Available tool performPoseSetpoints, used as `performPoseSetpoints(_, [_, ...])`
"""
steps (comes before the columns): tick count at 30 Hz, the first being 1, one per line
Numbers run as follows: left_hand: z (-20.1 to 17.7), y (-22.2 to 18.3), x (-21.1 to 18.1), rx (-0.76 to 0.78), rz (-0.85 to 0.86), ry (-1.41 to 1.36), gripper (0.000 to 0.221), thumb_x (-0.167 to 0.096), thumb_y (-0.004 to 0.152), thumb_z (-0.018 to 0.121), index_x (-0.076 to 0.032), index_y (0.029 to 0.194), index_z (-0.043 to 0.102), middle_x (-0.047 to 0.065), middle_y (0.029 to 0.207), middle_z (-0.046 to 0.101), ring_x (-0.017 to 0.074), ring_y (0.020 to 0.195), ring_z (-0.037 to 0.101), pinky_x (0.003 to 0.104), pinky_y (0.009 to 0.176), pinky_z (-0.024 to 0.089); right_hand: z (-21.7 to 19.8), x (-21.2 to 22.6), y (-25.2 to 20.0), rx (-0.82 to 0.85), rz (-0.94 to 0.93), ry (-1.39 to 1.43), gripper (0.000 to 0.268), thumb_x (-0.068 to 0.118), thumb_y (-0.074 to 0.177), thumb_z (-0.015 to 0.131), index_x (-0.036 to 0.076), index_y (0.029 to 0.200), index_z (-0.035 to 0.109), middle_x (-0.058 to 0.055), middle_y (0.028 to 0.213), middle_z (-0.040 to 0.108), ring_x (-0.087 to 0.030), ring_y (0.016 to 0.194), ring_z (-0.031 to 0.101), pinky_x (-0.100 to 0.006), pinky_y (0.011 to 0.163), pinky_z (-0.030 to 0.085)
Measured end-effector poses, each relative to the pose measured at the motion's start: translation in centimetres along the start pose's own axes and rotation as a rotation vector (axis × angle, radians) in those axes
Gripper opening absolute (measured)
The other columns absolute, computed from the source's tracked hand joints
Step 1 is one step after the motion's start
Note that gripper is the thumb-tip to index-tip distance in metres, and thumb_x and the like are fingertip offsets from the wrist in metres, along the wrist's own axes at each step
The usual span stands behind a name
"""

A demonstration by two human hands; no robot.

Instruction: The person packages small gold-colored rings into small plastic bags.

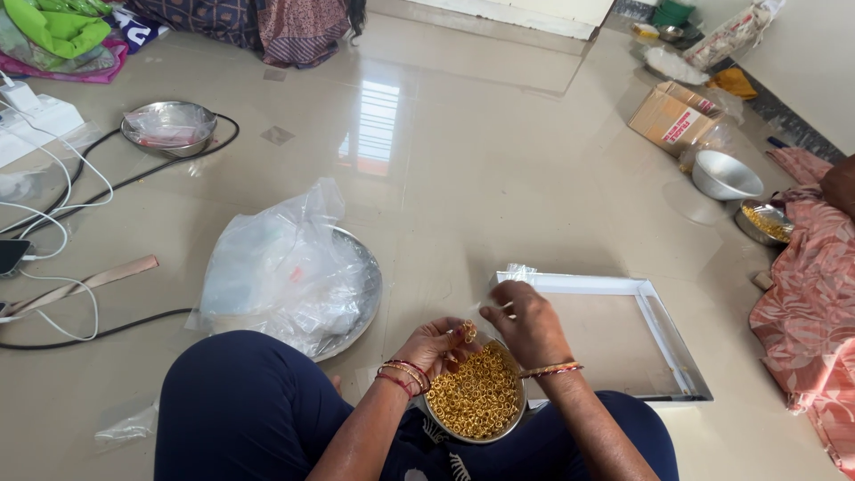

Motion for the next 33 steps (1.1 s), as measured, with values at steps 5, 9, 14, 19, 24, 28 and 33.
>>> performPoseSetpoints(5, [0.5, 0.0, 0.0, -0.067, 0.014, 0.064, 0.019, -0.017, 0.096, 0.071, -0.007, 0.113, 0.071, 0.013, 0.094, 0.079, 0.014, 0.07, 0.073, 0.029, 0.055, 0.056, 4.2, -8.5, 0.7, 0.191, 0.127, 0.068, 0.037, 0.032, 0.082, 0.081, 0.004, 0.105, 0.071, -0.014, 0.099, 0.077, -0.025, 0.09, 0.076, -0.039, 0.08, 0.063])
performPoseSetpoints(9, [1.4, -0.8, -0.6, -0.201, -0.103, 0.239, 0.018, -0.017, 0.095, 0.07, -0.007, 0.11, 0.071, 0.009, 0.094, 0.08, 0.0152, 0.068, 0.073, 0.031, 0.057, 0.06, 4.6, -17.2, 2.7, 0.039, 0.083, -0.034, 0.015, 0.021, 0.087, 0.073, 0.012, 0.098, 0.077, -0.007, 0.098, 0.081, -0.024, 0.088, 0.079, -0.038, 0.084, 0.062])
performPoseSetpoints(14, [-4.7, 0.6, -0.2, -0.64, -0.034, 0.535, 0.017, -0.017, 0.096, 0.067, -0.007, 0.108, 0.074, 0.013, 0.09, 0.082, 0.0186, 0.065, 0.072, 0.033, 0.057, 0.056, 2.6, -19.2, 4.0, 0.209, 0.296, -0.495, 0.015, 0.014, 0.097, 0.062, 0.022, 0.098, 0.075, 0.0, 0.107, 0.076, -0.024, 0.104, 0.071, -0.04, 0.088, 0.059])
performPoseSetpoints(19, [-4.4, -2.3, -4.8, -1.028, 0.042, 1.151, 0.017, -0.022, 0.091, 0.07, -0.01, 0.099, 0.079, 0.011, 0.09, 0.081, 0.0255, 0.079, 0.075, 0.037, 0.071, 0.057, 7.4, -23.0, 5.0, 0.368, 0.221, -0.631, 0.019, 0.016, 0.099, 0.06, 0.026, 0.098, 0.076, 0.001, 0.111, 0.072, -0.023, 0.116, 0.065, -0.039, 0.096, 0.057])
performPoseSetpoints(24, [-5.0, -2.2, -4.3, -0.898, -0.26, 1.864, 0.016, -0.021, 0.088, 0.073, -0.015, 0.103, 0.075, 0.012, 0.11, 0.074, 0.0344, 0.107, 0.07, 0.045, 0.086, 0.059, 6.6, -20.4, 5.0, 0.084, 0.124, -0.548, 0.016, 0.015, 0.09, 0.066, 0.016, 0.105, 0.069, -0.008, 0.113, 0.066, -0.031, 0.109, 0.063, -0.046, 0.089, 0.055])
performPoseSetpoints(28, [-5.8, -1.8, -2.4, -0.865, -0.374, 2.005, 0.021, -0.015, 0.087, 0.07, -0.014, 0.108, 0.071, 0.012, 0.12, 0.068, 0.0363, 0.114, 0.065, 0.049, 0.084, 0.059, 7.9, -19.5, 2.7, 0.068, 0.181, -0.523, 0.018, 0.018, 0.089, 0.069, 0.013, 0.107, 0.068, -0.011, 0.118, 0.064, -0.032, 0.109, 0.063, -0.045, 0.09, 0.054])
performPoseSetpoints(33, [-7.6, -0.7, -1.0, -0.895, -0.412, 2.074, 0.023, -0.017, 0.092, 0.065, -0.015, 0.115, 0.072, 0.012, 0.118, 0.072, 0.0324, 0.115, 0.067, 0.048, 0.087, 0.057, 11.9, -12.7, -2.8, 0.392, 0.082, -0.278, 0.046, 0.034, 0.083, 0.079, 0.007, 0.114, 0.06, -0.016, 0.118, 0.062, -0.036, 0.11, 0.061, -0.047, 0.094, 0.051])
Point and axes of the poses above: each hand's wrist, its own y-axis towards the middle knuckle, its own z-axis out of the palm, x = y × z, the point moved 3 cm from there along y, towards the middle knuckle
